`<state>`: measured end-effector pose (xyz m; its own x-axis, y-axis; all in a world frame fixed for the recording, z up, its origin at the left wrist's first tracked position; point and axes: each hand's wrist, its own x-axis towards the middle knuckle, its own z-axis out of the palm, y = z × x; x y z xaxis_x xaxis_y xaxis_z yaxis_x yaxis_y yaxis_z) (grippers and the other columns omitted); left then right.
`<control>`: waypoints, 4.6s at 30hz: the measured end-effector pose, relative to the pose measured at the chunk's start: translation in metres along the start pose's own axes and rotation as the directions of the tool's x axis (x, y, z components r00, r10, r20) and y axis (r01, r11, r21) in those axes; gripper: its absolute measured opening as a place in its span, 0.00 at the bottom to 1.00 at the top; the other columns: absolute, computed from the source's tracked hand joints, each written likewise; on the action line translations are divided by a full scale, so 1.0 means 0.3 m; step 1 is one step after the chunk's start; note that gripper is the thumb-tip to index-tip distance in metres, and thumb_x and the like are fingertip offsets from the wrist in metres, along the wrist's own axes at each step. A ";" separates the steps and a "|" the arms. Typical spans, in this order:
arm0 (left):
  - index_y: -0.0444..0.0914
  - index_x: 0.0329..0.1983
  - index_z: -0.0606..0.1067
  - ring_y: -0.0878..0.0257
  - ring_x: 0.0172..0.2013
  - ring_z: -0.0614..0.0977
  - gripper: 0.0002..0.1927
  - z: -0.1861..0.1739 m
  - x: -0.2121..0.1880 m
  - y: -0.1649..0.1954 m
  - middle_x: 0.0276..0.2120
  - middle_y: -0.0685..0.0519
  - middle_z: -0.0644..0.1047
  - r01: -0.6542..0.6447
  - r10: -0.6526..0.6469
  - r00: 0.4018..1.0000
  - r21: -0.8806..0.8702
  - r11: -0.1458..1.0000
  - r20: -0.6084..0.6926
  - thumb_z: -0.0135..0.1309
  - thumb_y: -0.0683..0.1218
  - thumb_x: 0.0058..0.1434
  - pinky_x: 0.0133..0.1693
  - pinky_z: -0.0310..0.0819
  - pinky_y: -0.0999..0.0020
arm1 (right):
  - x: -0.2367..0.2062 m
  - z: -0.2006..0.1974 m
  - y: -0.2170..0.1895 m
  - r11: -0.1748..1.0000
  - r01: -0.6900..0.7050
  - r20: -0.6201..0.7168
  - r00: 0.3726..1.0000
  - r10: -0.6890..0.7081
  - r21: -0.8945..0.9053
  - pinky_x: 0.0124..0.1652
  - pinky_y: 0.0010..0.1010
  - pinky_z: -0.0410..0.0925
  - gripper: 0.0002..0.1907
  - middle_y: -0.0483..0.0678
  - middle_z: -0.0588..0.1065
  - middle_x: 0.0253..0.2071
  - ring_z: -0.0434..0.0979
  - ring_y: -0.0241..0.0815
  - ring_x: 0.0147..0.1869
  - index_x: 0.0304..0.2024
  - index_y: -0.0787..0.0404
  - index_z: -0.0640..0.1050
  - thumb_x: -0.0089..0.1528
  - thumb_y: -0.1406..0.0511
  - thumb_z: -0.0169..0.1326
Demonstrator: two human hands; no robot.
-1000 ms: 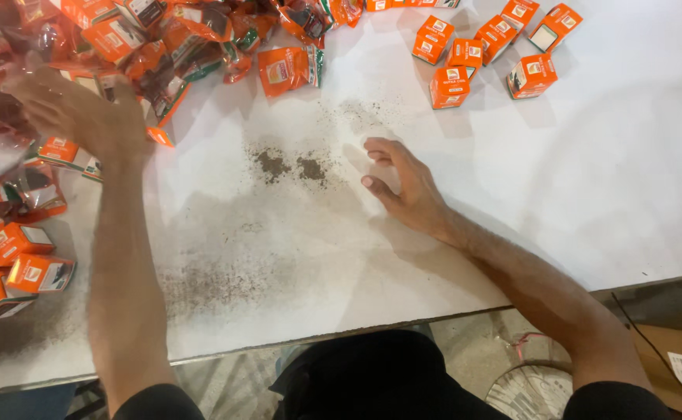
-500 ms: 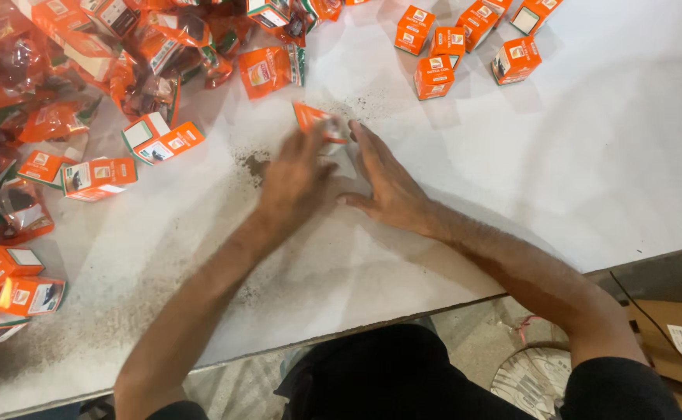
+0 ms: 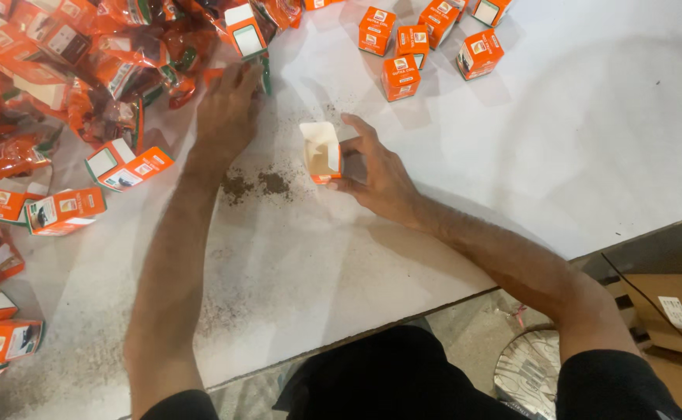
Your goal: The person sits at a white table covered with small orange product boxes and plastic-wrapped items. They pick up a folded carton, open and shape it by hand, place a wrapped item inside, close the box, and set the finished box on a pile of completed boxes, repeating this cycle.
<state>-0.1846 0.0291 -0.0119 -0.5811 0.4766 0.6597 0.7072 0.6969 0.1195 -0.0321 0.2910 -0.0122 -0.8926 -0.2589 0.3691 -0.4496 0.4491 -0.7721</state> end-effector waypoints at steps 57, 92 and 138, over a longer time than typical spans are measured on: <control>0.30 0.48 0.78 0.65 0.24 0.73 0.10 -0.079 -0.165 0.292 0.33 0.46 0.77 0.768 -0.334 0.586 -0.638 -0.062 0.738 0.57 0.43 0.70 0.25 0.67 0.68 | -0.006 0.060 -0.024 0.952 0.183 0.162 0.976 -0.146 -0.244 0.56 0.46 0.71 0.27 0.57 0.74 0.61 0.76 0.60 0.63 0.59 0.61 0.72 0.59 0.69 0.65; 0.30 0.70 0.65 0.39 0.63 0.73 0.30 -0.027 -0.075 0.107 0.66 0.36 0.70 0.138 -0.227 0.959 -0.419 0.898 -0.172 0.63 0.37 0.67 0.65 0.66 0.50 | 0.095 -0.069 -0.015 0.588 0.050 -0.150 0.946 -0.286 -0.807 0.68 0.61 0.56 0.38 0.70 0.53 0.72 0.55 0.71 0.76 0.69 0.58 0.62 0.59 0.64 0.64; 0.39 0.52 0.80 0.45 0.63 0.70 0.20 -0.139 -0.193 0.388 0.56 0.53 0.79 -0.078 0.077 0.997 -0.125 0.989 -0.017 0.67 0.40 0.56 0.62 0.54 0.36 | 0.045 0.032 0.030 0.983 0.054 0.106 0.994 -0.035 -0.175 0.57 0.48 0.68 0.36 0.60 0.75 0.57 0.73 0.64 0.61 0.64 0.66 0.68 0.56 0.65 0.67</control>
<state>-0.0517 0.0602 -0.0053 -0.5180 0.5194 0.6796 0.7953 0.5849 0.1592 -0.0478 0.2833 -0.0191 -0.8675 -0.3641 0.3390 -0.4958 0.5772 -0.6489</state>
